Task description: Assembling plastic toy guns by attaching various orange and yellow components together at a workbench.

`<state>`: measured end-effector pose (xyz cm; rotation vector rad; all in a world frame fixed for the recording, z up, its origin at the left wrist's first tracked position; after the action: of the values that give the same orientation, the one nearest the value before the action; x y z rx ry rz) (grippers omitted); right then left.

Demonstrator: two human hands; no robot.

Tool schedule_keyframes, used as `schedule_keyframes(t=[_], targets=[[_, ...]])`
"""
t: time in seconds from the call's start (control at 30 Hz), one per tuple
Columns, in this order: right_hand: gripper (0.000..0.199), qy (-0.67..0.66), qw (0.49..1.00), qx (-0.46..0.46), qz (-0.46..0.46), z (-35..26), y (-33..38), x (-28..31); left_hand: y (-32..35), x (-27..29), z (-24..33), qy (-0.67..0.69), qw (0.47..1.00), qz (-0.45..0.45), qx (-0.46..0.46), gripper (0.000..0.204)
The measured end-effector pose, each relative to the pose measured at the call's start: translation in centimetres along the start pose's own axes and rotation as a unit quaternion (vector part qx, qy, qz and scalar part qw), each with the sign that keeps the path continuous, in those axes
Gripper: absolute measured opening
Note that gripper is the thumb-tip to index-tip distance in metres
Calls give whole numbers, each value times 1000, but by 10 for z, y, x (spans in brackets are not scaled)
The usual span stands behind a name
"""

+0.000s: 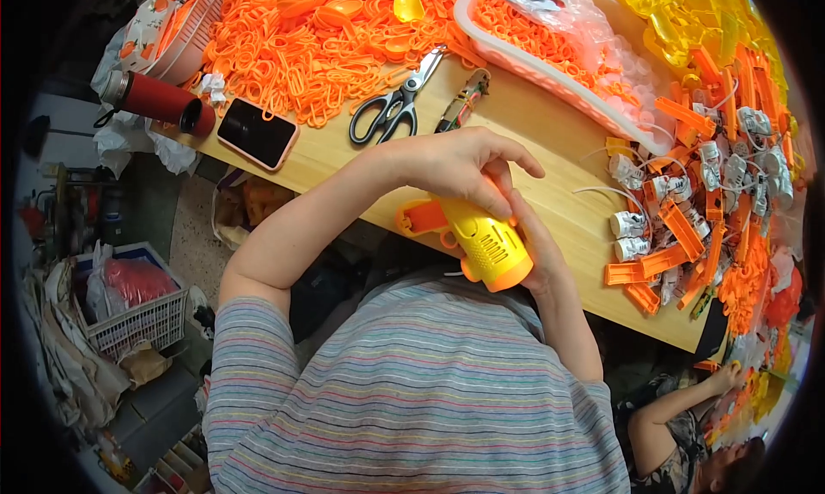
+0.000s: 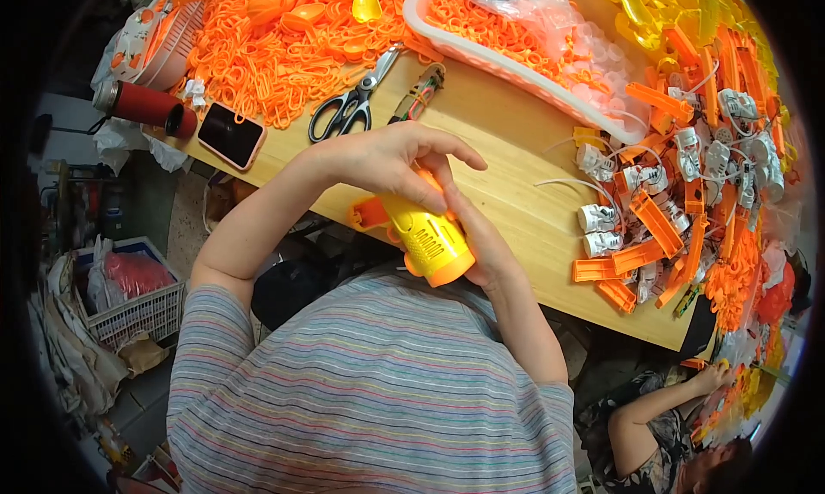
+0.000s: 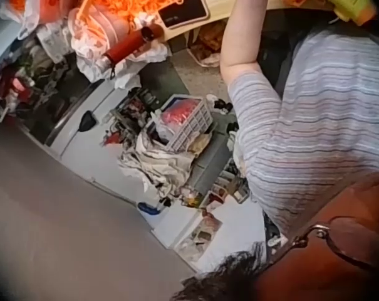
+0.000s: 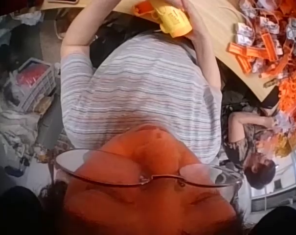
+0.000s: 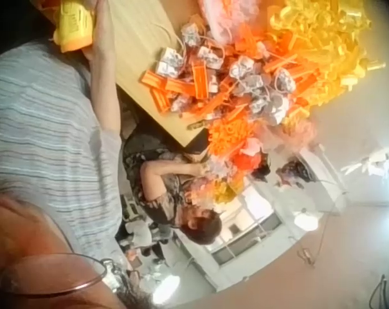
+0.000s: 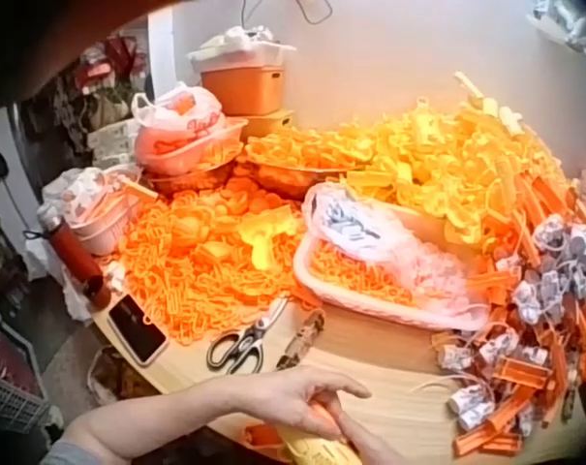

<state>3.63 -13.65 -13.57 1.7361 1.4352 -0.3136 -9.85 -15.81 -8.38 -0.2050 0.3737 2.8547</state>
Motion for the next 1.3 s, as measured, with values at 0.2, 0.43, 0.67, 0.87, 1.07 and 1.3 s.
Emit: schedule_keyframes(t=[0.2, 0.43, 0.67, 0.87, 1.07, 1.3], targets=[[64, -78, 996, 5, -44, -2, -2, 4, 2, 8, -22, 164, 971, 175, 18, 27], [60, -42, 998, 9, 49, -1, -4, -1, 2, 14, -31, 97, 971, 217, -10, 18], [53, -52, 998, -11, -20, -9, -4, -1, 12, 15, -31, 54, 982, 169, -71, 22], [81, 505, 846, 109, 130, -46, 12, 14, 18, 26, -51, 8, 925, 365, -102, 22], [77, 656, 700, 230, 166, -64, 11, 16, 17, 30, -29, -125, 877, 403, -229, 21], [68, 735, 642, 180, 126, -91, 5, 17, 68, 124, -14, -401, 733, 542, -90, 15]])
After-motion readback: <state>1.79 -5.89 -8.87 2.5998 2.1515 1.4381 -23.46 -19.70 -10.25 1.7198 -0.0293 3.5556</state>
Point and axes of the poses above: each hand's wrist, its own y-axis away from the middle knuckle, its own x-axis out of the back of the hand, z = x × y, the point moved 5 cm from there along -y, towards the middle knuckle, and after that the axes turned 10 degrees about y, right-handed, at the moved point
